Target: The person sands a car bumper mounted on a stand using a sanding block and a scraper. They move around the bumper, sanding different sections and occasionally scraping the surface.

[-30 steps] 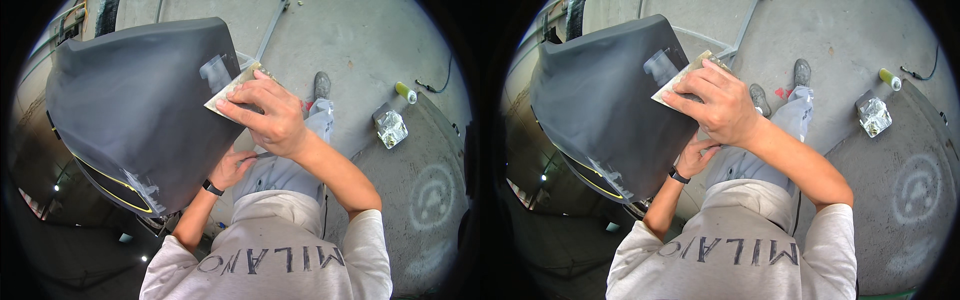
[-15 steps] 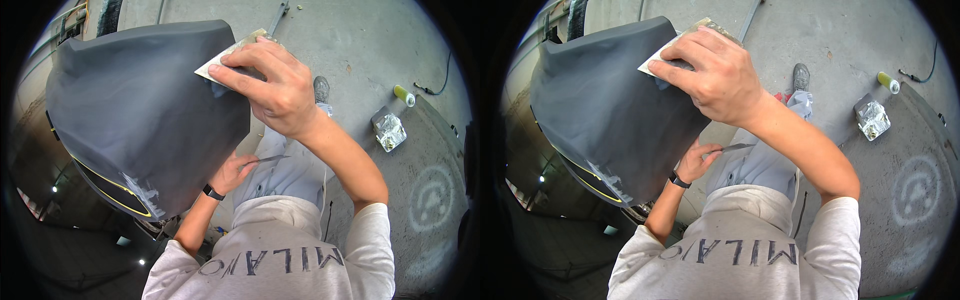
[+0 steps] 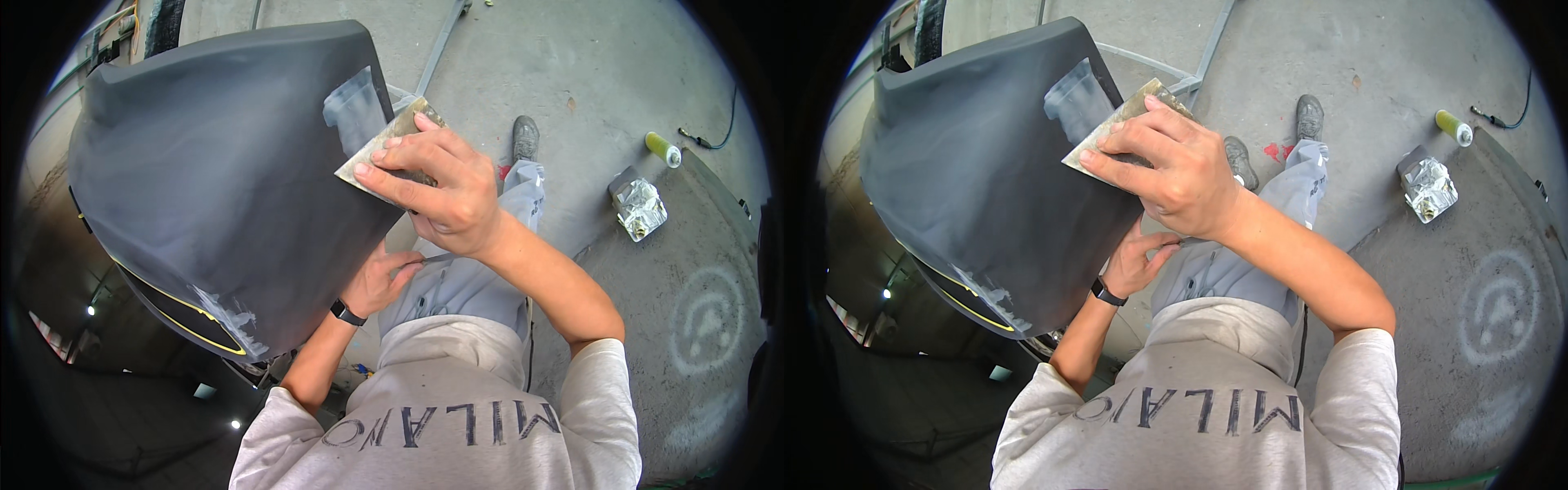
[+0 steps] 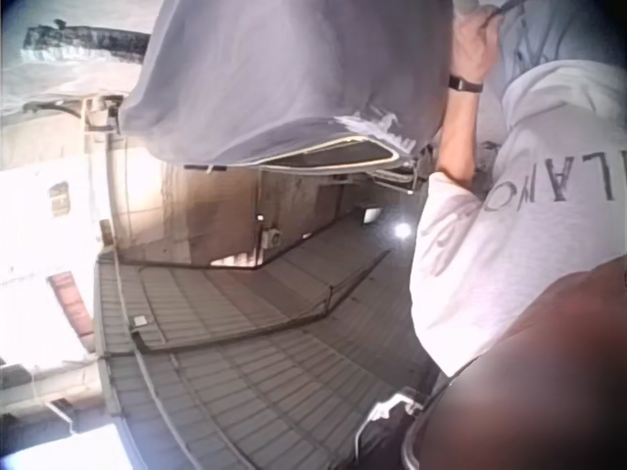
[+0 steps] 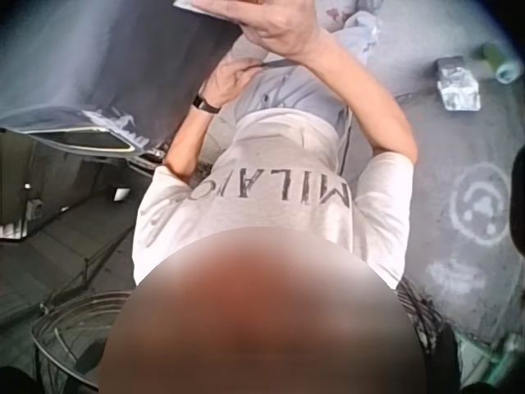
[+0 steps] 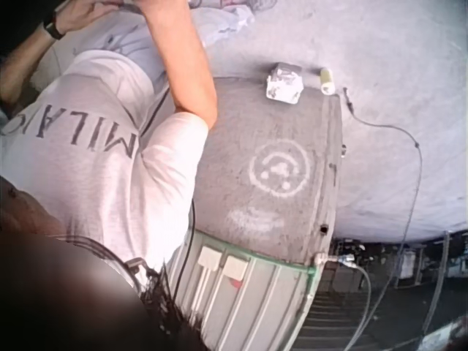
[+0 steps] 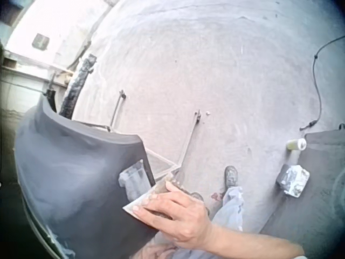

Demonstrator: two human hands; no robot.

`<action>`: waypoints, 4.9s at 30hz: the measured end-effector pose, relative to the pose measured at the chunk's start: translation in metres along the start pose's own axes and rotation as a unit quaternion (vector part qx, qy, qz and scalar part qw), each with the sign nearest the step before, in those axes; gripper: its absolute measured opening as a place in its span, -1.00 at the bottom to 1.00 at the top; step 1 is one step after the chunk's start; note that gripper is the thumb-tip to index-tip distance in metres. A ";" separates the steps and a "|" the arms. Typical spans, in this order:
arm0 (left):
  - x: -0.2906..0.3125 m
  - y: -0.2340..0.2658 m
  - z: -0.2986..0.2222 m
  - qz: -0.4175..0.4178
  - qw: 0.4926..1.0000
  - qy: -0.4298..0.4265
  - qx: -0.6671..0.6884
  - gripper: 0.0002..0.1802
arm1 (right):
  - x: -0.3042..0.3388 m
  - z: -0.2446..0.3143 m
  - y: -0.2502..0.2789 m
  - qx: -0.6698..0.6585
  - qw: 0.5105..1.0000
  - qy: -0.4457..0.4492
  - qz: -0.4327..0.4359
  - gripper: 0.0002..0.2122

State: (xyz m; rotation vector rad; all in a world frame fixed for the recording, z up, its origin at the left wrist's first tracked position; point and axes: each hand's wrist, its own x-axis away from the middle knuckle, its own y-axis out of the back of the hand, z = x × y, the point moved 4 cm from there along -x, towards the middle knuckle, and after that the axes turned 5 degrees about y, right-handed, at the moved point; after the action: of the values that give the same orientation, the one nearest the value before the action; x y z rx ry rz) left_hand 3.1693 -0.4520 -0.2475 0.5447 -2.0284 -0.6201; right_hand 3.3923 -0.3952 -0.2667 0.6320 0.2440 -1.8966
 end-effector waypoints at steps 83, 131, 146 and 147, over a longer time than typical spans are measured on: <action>0.003 0.003 0.000 0.003 0.997 0.047 0.061 -0.75 | -0.001 -0.002 0.019 -0.043 0.992 -0.022 0.115 -0.62; 0.060 -0.065 -0.056 0.093 0.693 0.105 0.707 -0.56 | 0.175 0.174 0.083 0.159 0.969 0.001 0.189 -0.61; 0.181 -0.050 0.003 -0.190 0.943 -0.177 0.210 -0.43 | 0.242 0.259 -0.003 0.173 0.967 -0.061 0.175 -0.58; 0.184 -0.049 0.002 -0.189 0.940 -0.192 0.209 -0.43 | 0.247 0.268 -0.006 0.178 0.968 -0.056 0.170 -0.58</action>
State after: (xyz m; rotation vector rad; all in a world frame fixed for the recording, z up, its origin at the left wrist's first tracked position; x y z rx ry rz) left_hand 3.0857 -0.5992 -0.1601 1.1614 -2.4692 -0.5466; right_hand 3.2319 -0.7089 -0.1738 0.7494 -0.2725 -1.6444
